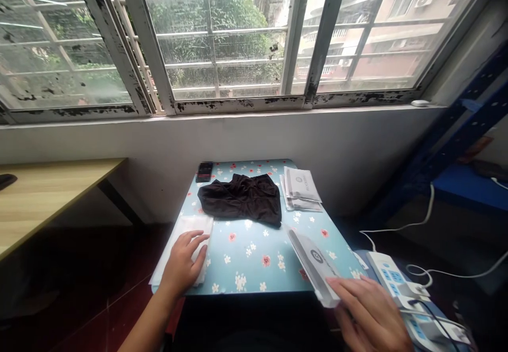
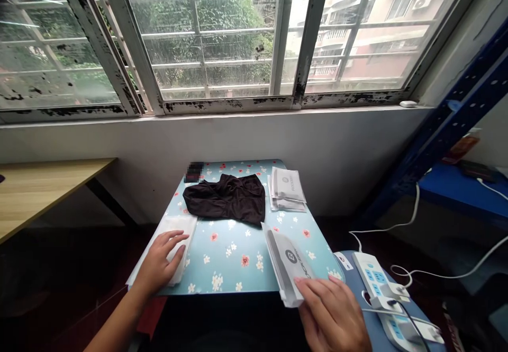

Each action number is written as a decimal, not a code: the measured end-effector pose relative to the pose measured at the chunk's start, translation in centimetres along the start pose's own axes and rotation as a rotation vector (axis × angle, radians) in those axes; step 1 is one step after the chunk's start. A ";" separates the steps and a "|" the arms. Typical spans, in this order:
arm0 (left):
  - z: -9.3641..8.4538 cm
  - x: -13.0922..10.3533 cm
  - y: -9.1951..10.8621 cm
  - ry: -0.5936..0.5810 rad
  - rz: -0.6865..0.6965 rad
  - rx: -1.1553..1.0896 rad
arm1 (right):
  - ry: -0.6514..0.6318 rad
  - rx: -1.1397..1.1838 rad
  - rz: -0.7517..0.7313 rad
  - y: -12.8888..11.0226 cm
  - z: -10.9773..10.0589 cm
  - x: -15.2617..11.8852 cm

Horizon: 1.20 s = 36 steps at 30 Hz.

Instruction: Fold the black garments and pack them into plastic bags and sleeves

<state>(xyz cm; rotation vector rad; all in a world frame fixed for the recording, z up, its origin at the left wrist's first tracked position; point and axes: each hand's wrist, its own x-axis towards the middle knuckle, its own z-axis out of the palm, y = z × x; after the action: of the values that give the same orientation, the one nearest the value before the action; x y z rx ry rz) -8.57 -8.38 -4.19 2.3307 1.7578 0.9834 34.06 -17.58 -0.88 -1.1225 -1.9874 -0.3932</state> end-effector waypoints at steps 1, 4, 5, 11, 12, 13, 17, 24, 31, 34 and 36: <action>-0.3 0.1 1.3 0.012 0.038 -0.045 | 0.040 0.026 0.033 -0.3 -0.2 0.6; -0.9 0.4 5.7 0.017 0.201 -0.201 | 0.126 0.089 0.095 -1.3 0.4 1.9; -1.1 0.5 7.3 0.017 0.264 -0.253 | 0.130 0.102 0.107 -1.7 0.9 2.3; -1.7 2.0 14.7 -0.012 0.481 -0.484 | 0.129 0.277 0.145 -4.5 3.8 4.1; -1.8 2.4 15.5 -0.003 0.497 -0.509 | 0.144 0.308 0.147 -4.9 4.0 4.2; -1.8 2.7 16.2 0.015 0.510 -0.525 | 0.156 0.334 0.148 -5.2 4.1 4.4; -1.6 3.7 17.7 0.049 0.524 -0.569 | 0.152 0.404 0.159 -5.8 3.8 4.6; -1.7 3.8 18.2 0.002 0.500 -0.751 | 0.149 0.445 0.141 -5.9 3.4 4.7; -2.0 4.1 17.6 -0.020 0.494 -0.715 | 0.191 0.493 0.170 -6.3 3.2 4.8; -1.2 4.2 16.3 0.014 0.461 -0.647 | 0.219 0.495 0.218 -5.9 2.8 4.5; -0.6 4.1 15.1 0.034 0.440 -0.618 | 0.239 0.494 0.272 -5.6 2.6 4.2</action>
<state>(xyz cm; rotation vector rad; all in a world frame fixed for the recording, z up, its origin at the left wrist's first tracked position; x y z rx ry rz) 4.46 -10.22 4.36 2.2918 0.7675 1.3791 26.96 -16.73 1.29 -0.9552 -1.5754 0.1032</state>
